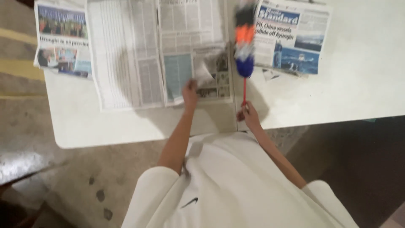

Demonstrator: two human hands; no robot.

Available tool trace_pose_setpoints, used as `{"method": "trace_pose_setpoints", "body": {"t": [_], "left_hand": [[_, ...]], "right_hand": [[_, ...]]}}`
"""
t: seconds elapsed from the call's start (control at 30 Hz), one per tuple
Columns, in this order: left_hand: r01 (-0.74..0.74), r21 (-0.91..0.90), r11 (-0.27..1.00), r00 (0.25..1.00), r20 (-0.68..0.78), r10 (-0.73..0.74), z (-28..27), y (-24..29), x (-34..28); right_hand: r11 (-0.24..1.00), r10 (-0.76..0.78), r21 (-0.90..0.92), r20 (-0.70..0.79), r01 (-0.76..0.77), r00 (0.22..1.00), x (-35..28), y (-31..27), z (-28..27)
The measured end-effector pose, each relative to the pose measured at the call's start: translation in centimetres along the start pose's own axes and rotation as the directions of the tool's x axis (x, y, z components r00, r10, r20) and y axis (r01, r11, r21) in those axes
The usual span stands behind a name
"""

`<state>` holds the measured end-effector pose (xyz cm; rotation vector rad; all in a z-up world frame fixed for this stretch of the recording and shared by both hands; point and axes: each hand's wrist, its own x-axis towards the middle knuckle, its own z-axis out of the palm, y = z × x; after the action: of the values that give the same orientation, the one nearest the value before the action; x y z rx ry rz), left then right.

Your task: Using a duster to clean and sort stacks of newspapers on a table.

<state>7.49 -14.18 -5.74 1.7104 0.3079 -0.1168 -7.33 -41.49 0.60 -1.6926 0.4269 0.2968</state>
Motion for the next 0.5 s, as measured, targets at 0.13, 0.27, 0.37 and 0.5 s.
{"method": "trace_pose_setpoints", "body": {"t": [0.13,0.27,0.37,0.5], "left_hand": [[0.003,-0.203,0.979,0.953,-0.297,-0.065,-3.5,3.4,2.8],[0.043,-0.391,0.919,0.88,-0.42,-0.22,-8.5,4.5,3.2],[-0.005,-0.506,0.863,0.823,-0.492,-0.284,-12.7,4.1,3.8],[-0.039,-0.733,0.679,0.718,-0.493,-0.491,-18.7,3.9,3.0]], "right_hand": [[0.993,-0.024,0.119,0.023,0.022,0.999,1.6,-2.9,1.7],[0.999,0.041,0.034,0.046,-0.042,0.998,1.6,-3.5,3.4],[0.976,0.168,-0.148,0.036,-0.161,0.985,3.0,-2.2,4.4],[0.865,0.267,-0.428,-0.048,-0.261,0.962,2.8,-2.3,6.4]]}}
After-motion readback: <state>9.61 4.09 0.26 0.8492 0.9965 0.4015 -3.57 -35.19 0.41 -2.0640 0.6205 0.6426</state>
